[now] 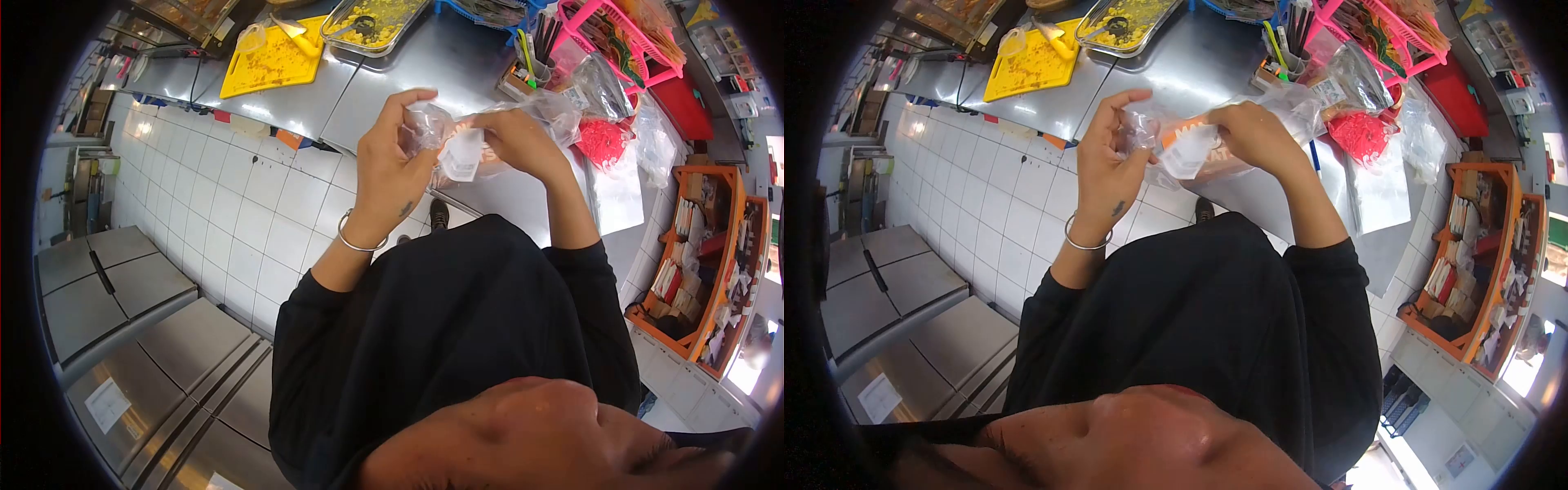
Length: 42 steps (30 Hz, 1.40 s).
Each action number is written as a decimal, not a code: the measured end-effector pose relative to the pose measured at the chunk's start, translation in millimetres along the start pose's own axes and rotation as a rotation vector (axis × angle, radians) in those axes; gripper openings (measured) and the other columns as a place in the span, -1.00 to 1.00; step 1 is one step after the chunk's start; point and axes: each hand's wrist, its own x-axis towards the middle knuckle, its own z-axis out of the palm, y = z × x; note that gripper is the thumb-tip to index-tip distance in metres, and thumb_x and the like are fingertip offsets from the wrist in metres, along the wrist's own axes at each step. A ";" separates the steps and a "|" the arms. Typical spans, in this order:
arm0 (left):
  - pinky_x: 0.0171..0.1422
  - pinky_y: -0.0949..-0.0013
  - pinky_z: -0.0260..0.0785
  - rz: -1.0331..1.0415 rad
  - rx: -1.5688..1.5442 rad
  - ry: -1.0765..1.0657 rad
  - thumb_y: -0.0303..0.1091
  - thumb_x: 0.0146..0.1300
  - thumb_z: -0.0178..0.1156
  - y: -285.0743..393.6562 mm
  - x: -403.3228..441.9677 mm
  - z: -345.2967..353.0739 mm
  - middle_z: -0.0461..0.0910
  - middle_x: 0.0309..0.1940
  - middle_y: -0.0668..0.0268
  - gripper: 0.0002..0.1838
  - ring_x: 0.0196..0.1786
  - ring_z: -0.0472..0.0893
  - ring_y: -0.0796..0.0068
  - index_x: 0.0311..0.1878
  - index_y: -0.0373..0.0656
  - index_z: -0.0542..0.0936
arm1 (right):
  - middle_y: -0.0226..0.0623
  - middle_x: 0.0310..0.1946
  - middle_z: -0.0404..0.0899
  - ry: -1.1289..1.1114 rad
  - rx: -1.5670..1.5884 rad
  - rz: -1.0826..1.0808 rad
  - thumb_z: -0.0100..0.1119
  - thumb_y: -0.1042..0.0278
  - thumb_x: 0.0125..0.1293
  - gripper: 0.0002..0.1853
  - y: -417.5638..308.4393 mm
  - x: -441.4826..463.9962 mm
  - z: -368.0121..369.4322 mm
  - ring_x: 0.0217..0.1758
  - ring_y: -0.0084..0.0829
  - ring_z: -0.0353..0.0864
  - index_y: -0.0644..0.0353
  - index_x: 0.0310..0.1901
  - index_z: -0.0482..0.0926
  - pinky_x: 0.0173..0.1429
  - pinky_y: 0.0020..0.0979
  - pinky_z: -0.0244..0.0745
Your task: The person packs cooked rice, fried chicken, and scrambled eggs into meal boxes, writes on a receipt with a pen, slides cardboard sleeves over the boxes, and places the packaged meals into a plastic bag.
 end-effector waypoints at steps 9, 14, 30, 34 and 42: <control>0.52 -0.04 0.07 0.422 0.540 0.025 0.16 -0.10 0.46 -25.1 3.4 -11.0 0.47 0.22 0.07 0.21 0.36 0.39 0.05 0.59 -0.08 0.10 | -0.21 -0.33 0.72 -0.058 -0.603 0.229 0.13 0.45 0.22 -0.87 27.6 -26.5 24.7 -0.17 -0.22 0.74 0.12 -0.27 0.67 -0.11 -0.09 0.55; 0.55 -0.03 0.05 0.558 0.477 -0.105 0.04 0.04 0.44 -100.3 27.4 50.9 0.39 0.30 0.10 -0.20 0.44 0.28 -0.03 0.33 -0.09 0.43 | -0.14 0.05 0.65 0.149 -0.424 -0.027 0.22 0.35 0.18 -0.70 35.9 -31.4 42.7 0.20 -0.22 0.59 0.12 -0.03 0.66 0.20 -0.08 0.47; 0.31 0.01 0.18 0.684 0.686 -0.266 -0.17 0.17 0.25 -131.5 47.4 118.4 0.47 0.21 0.32 -0.50 0.24 0.40 0.22 0.22 0.05 0.55 | 0.08 -0.13 0.70 -0.187 0.380 -0.201 0.11 0.35 0.33 -0.68 -24.0 -83.8 -71.9 -0.11 0.01 0.73 0.42 -0.02 0.65 0.10 -0.19 0.58; 0.26 0.09 0.21 0.577 0.552 -0.253 -0.20 0.26 0.20 -137.8 58.8 125.8 0.54 0.08 0.34 -0.67 0.15 0.45 0.27 0.09 0.01 0.60 | -0.20 -0.15 0.69 0.593 0.272 0.395 -0.01 0.69 0.15 -0.66 60.1 -111.2 -80.8 -0.21 -0.38 0.61 0.31 -0.03 0.58 -0.03 -0.36 0.50; 0.00 0.42 0.33 0.106 -0.428 -0.026 -0.15 0.58 -0.02 -128.5 68.3 118.9 0.53 -0.35 0.33 -0.68 -0.24 0.48 0.50 -0.13 -0.24 0.50 | 0.06 0.47 0.19 0.340 0.435 -0.016 0.74 -0.05 -0.37 0.47 118.5 -59.5 67.3 0.52 -0.03 0.19 0.19 0.56 -0.04 0.49 -0.13 0.21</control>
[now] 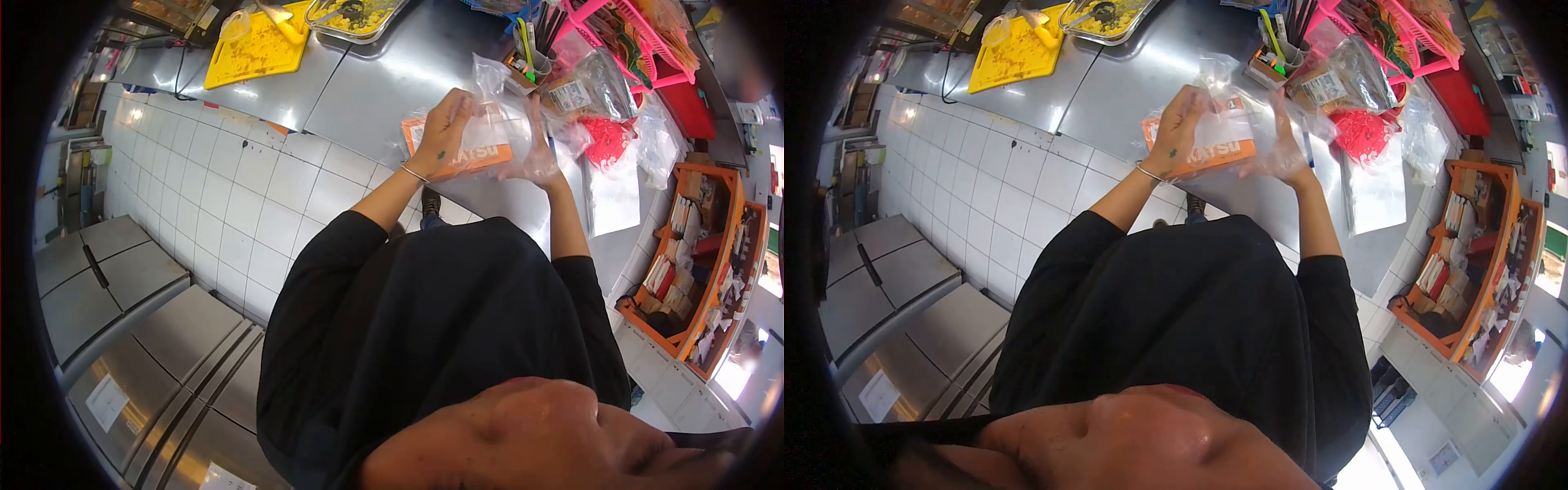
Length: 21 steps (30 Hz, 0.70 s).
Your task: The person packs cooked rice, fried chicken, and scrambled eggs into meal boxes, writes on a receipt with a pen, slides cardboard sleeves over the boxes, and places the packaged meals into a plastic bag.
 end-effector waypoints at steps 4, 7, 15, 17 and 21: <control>0.04 0.44 0.32 -0.054 -0.060 0.029 -0.19 0.59 -0.03 7.4 -3.8 -3.5 0.49 -0.31 0.38 -0.72 -0.19 0.43 0.59 -0.10 -0.24 0.47 | 0.01 0.40 0.29 -0.094 0.191 0.091 0.73 0.02 -0.31 0.33 -34.5 35.0 9.9 0.48 -0.06 0.27 0.22 0.50 0.09 0.46 -0.17 0.25; 0.11 0.39 0.33 0.101 0.096 -0.037 -0.24 0.51 0.08 8.4 -4.8 -7.7 0.53 -0.19 0.30 -0.77 -0.10 0.48 0.45 -0.01 -0.23 0.50 | -0.13 0.20 0.45 -0.109 0.144 0.088 0.65 0.18 -0.16 -0.14 -27.8 42.5 20.1 0.36 -0.14 0.40 0.16 0.23 0.44 0.36 -0.22 0.35; 0.55 -0.05 0.01 0.261 0.643 -0.196 0.25 -0.05 0.46 40.3 -13.2 -48.5 0.47 0.27 0.00 -0.02 0.39 0.38 0.01 0.34 -0.22 0.44 | -0.25 -0.24 0.65 -0.061 0.093 0.200 0.43 0.35 0.07 -0.67 -33.3 52.3 46.6 -0.21 -0.27 0.65 0.15 -0.12 0.57 -0.05 -0.32 0.54; 0.49 0.04 0.15 0.200 0.712 -0.323 0.14 -0.17 0.58 30.5 -20.8 -47.0 0.49 0.25 0.05 0.09 0.40 0.39 0.00 0.40 -0.24 0.35 | -0.24 -0.15 0.66 0.001 0.099 0.076 0.31 0.46 0.04 -0.62 -48.1 51.3 46.9 -0.08 -0.22 0.63 0.12 -0.03 0.60 0.03 -0.30 0.50; 0.46 0.14 0.23 -0.442 0.728 -0.394 0.03 -0.07 0.59 -3.3 -22.1 -27.1 0.50 0.24 0.05 0.07 0.41 0.41 0.11 0.44 -0.27 0.28 | -0.19 -0.07 0.63 -0.145 -0.005 -0.143 0.18 0.42 0.06 -0.53 -76.3 70.6 41.4 0.08 -0.13 0.55 0.17 0.09 0.57 0.22 -0.22 0.37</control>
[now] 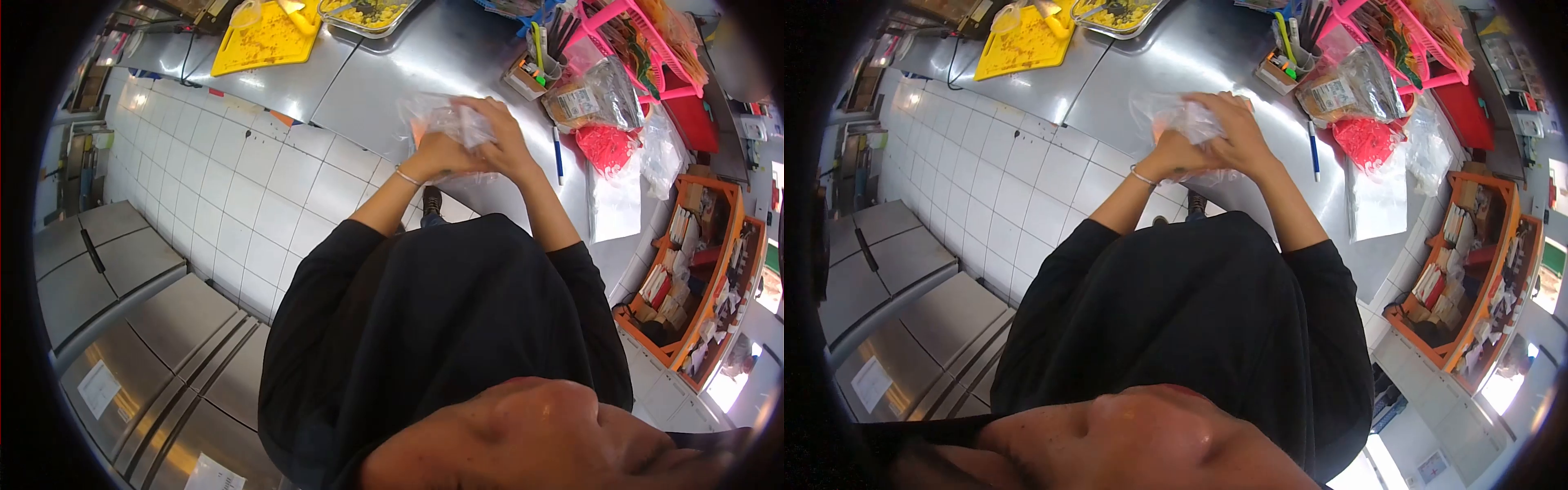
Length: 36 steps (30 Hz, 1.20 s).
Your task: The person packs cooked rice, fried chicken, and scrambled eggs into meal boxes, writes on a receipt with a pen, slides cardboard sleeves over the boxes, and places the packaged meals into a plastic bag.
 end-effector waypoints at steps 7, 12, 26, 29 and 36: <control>0.35 0.24 0.30 0.150 0.343 -0.084 -0.03 0.28 0.28 4.3 30.9 -11.6 0.53 0.22 0.17 -0.42 0.28 0.49 0.26 0.27 -0.15 0.48 | -0.26 -0.13 0.52 -0.108 -0.271 -0.143 0.12 0.30 0.21 -0.73 -20.3 20.7 -7.7 -0.07 -0.22 0.40 0.15 -0.06 0.58 0.13 -0.25 0.20; 0.20 0.24 0.40 0.333 0.234 -0.029 -0.03 0.23 0.30 -12.4 49.8 -10.0 0.58 0.09 0.17 -0.50 0.14 0.55 0.31 0.13 -0.14 0.55 | -0.27 -0.27 0.42 0.106 -0.315 -0.091 0.14 0.20 0.29 -0.76 -19.8 13.0 -2.7 -0.13 -0.19 0.37 0.10 -0.10 0.61 0.00 -0.23 0.26; 0.25 0.33 0.32 0.549 -0.181 0.120 -0.07 0.59 -0.10 88.3 34.7 -75.8 0.54 -0.02 0.27 -0.64 0.06 0.51 0.47 0.06 -0.15 0.52 | -0.07 0.28 0.47 0.622 0.051 -0.075 0.41 0.21 0.10 -0.23 26.1 -30.1 -120.3 0.17 -0.17 0.48 0.17 0.38 0.40 0.31 -0.18 0.34; 0.24 0.48 0.28 0.384 -0.652 0.349 -0.07 0.62 -0.13 123.0 26.9 -125.3 0.41 -0.18 0.45 -0.69 -0.02 0.44 0.61 -0.07 -0.09 0.44 | 0.00 0.39 0.33 0.929 -0.561 -0.035 0.40 0.29 0.11 -0.27 76.9 -40.2 -82.3 0.37 -0.01 0.36 0.21 0.35 0.38 0.45 -0.01 0.18; 0.10 0.24 0.58 -0.068 -1.247 0.361 -0.24 0.53 -0.01 154.7 23.9 -198.1 0.67 0.04 0.07 -0.62 -0.02 0.71 0.26 0.20 -0.35 0.51 | -0.21 0.49 0.22 0.788 -0.421 -0.868 0.43 0.07 0.14 -0.18 44.2 51.3 -92.6 0.59 0.03 0.10 -0.48 0.44 0.27 0.57 0.32 -0.21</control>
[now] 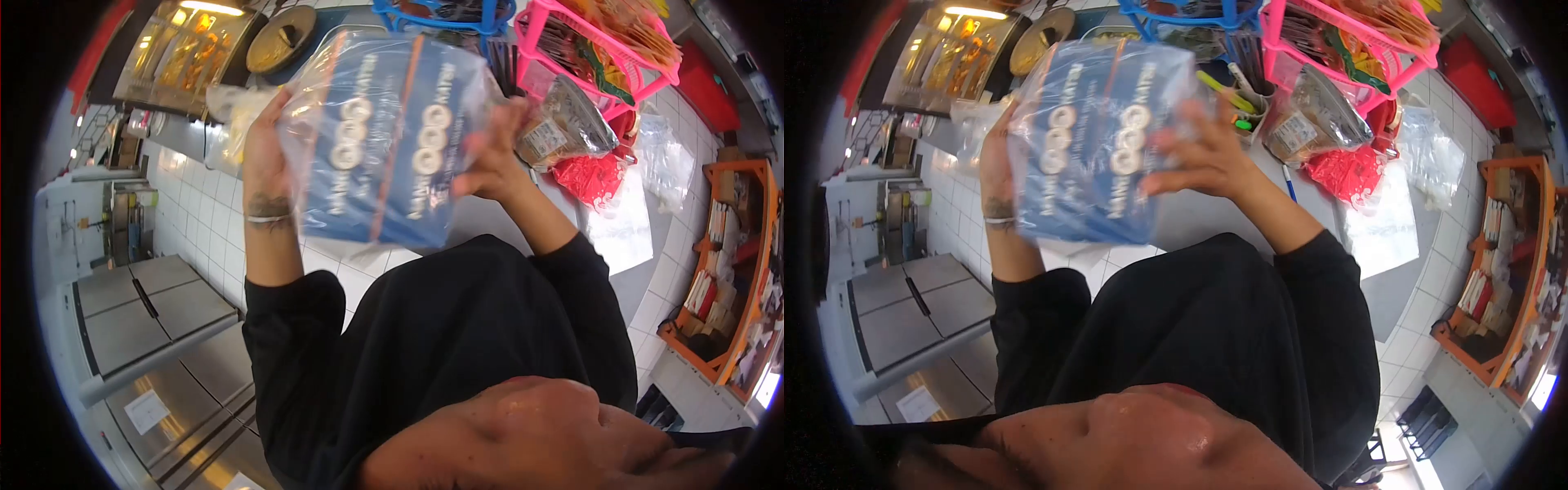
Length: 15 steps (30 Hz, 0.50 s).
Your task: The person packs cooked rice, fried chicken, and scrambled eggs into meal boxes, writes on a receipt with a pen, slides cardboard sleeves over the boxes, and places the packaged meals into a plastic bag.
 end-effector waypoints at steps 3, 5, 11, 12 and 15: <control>0.05 0.26 0.56 0.236 0.609 0.058 -0.24 0.50 0.02 -3.4 -13.6 -19.6 0.68 -0.02 0.11 -0.62 -0.06 0.70 0.23 0.21 -0.28 0.54 | -0.17 0.45 0.27 -0.134 0.396 0.206 0.44 -0.12 0.08 -0.07 4.0 27.1 -0.1 0.52 0.00 0.22 -0.30 0.49 0.22 0.56 0.21 -0.11; 0.05 0.25 0.52 0.624 1.289 0.118 -0.25 0.42 0.08 -16.1 -21.9 -44.1 0.68 -0.09 0.16 -0.66 -0.10 0.67 0.21 0.13 -0.23 0.59 | -0.06 0.38 0.33 -0.051 0.729 0.532 0.42 -0.24 0.02 0.06 -3.0 10.5 15.3 0.44 -0.05 0.33 0.19 0.47 0.21 0.51 0.01 0.08; -0.03 0.17 0.46 1.015 1.921 -0.317 -0.38 0.11 0.28 -17.4 -25.4 -19.4 0.59 -0.33 0.24 -0.82 -0.20 0.60 0.14 -0.22 -0.22 0.60 | -0.12 0.17 0.53 -0.131 1.359 2.105 0.32 -0.09 0.27 -0.29 -46.1 -101.7 42.8 0.26 -0.35 0.53 0.30 0.27 0.46 0.30 -0.26 0.42; -0.07 0.14 0.47 0.868 1.679 -0.378 -0.42 0.07 0.30 -29.5 -18.6 -40.4 0.58 -0.35 0.24 -0.83 -0.20 0.61 0.13 -0.25 -0.20 0.59 | -0.16 0.08 0.58 -0.431 1.098 2.029 0.30 0.01 0.31 -0.43 -33.8 -89.5 25.1 0.11 -0.41 0.59 0.25 0.20 0.53 0.16 -0.29 0.49; -0.10 0.08 0.49 0.959 1.893 -0.253 -0.41 0.16 0.29 -65.1 -26.4 -56.2 0.64 -0.27 0.16 -0.85 -0.17 0.64 0.06 -0.20 -0.18 0.63 | -0.32 -0.22 0.65 -0.316 0.075 1.600 0.26 0.20 0.40 -0.75 2.7 -110.6 -16.5 -0.18 -0.49 0.64 0.10 0.01 0.68 -0.14 -0.28 0.52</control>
